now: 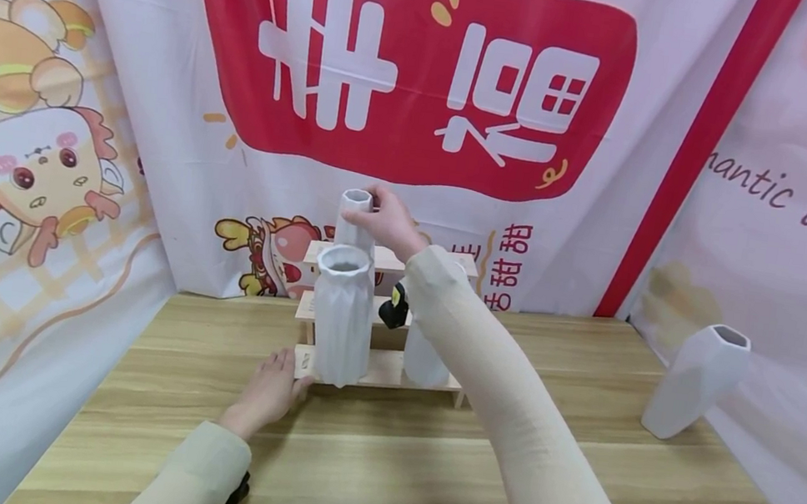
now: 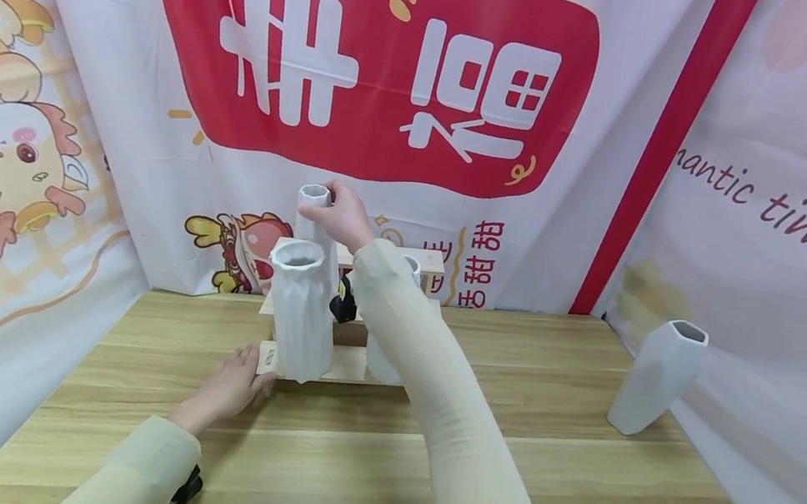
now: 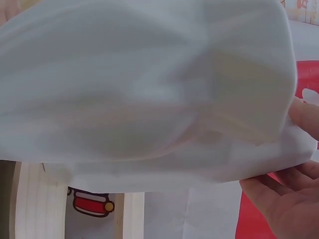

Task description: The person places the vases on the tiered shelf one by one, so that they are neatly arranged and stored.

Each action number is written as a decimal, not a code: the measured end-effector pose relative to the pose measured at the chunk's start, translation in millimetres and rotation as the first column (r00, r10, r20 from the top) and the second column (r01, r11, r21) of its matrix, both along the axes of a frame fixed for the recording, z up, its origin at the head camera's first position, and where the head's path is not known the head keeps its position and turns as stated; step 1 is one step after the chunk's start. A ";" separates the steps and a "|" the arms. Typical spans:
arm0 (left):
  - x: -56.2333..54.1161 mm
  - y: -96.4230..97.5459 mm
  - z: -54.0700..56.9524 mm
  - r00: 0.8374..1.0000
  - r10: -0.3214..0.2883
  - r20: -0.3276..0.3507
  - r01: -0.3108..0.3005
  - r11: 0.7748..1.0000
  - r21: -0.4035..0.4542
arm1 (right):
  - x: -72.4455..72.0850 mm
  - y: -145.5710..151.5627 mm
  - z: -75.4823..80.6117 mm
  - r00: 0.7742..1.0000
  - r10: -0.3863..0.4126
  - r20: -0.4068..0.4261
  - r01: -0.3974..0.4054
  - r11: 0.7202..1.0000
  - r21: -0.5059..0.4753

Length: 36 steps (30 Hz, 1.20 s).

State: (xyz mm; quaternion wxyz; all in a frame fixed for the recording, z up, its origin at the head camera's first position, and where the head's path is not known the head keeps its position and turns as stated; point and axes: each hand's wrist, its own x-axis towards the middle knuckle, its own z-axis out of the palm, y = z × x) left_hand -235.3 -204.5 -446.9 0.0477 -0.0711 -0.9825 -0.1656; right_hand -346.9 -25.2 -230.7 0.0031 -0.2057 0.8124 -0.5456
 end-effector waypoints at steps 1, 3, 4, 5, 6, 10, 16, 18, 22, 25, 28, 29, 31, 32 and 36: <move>0.0 -0.2 0.0 1.000 0.000 0.002 0.000 1.000 0.000 | 0.0 0.6 0.3 1.000 0.004 0.001 -0.004 1.000 0.000; -0.5 -0.6 -0.5 1.000 0.000 -0.001 0.000 1.000 -0.002 | 0.0 1.4 0.7 1.000 0.012 0.003 -0.012 1.000 0.004; -0.8 -0.6 -0.7 1.000 0.001 -0.001 -0.001 1.000 0.000 | -0.4 1.7 0.9 1.000 0.014 0.006 -0.014 1.000 0.004; -1.0 -0.6 -0.8 1.000 0.002 0.001 -0.002 1.000 0.000 | -0.4 2.2 1.1 1.000 0.016 0.010 -0.016 1.000 0.004; -1.1 -0.5 -0.8 1.000 0.004 0.007 -0.004 1.000 0.003 | -0.8 2.7 1.2 1.000 0.018 0.015 -0.018 1.000 0.003; -2.1 0.3 -1.0 1.000 0.009 0.023 -0.009 1.000 0.008 | -1.5 6.5 1.8 0.999 0.014 0.029 -0.014 1.000 -0.001; -2.2 0.5 -1.1 0.999 0.011 0.032 -0.011 1.000 0.006 | -0.4 14.5 5.6 0.999 0.028 0.018 -0.028 1.000 -0.012; -2.1 0.4 -1.0 0.999 0.011 0.030 -0.011 1.000 0.002 | 0.3 17.0 7.6 0.999 0.034 0.007 -0.034 0.999 -0.005; -1.9 0.8 -0.3 1.000 0.012 0.029 -0.012 1.000 0.003 | 1.7 21.9 10.2 0.999 0.031 -0.016 -0.031 1.000 0.007; -1.6 1.0 0.0 1.000 0.011 0.026 -0.011 1.000 0.001 | 2.2 26.1 11.4 0.999 0.026 -0.027 -0.025 1.000 0.011; -1.2 1.3 0.4 1.000 0.010 0.027 -0.010 1.000 -0.002 | 3.8 31.4 13.0 0.999 0.023 -0.023 -0.022 1.000 0.016; -1.1 1.4 0.5 1.000 0.010 0.026 -0.010 1.000 -0.003 | 4.2 33.5 13.6 1.000 0.022 -0.021 -0.022 1.000 0.019; -0.9 1.5 0.7 1.000 0.008 0.026 -0.008 1.000 -0.002 | 5.8 38.0 15.2 1.000 0.025 -0.019 -0.025 1.000 0.019; -0.6 1.6 0.8 1.000 0.006 0.023 -0.006 1.000 -0.004 | 6.8 40.3 16.1 1.000 0.024 -0.018 -0.024 1.000 0.020; 0.2 1.1 0.7 1.000 0.003 0.016 -0.003 1.000 -0.003 | 9.6 50.0 18.8 0.999 0.025 -0.021 -0.025 1.000 0.014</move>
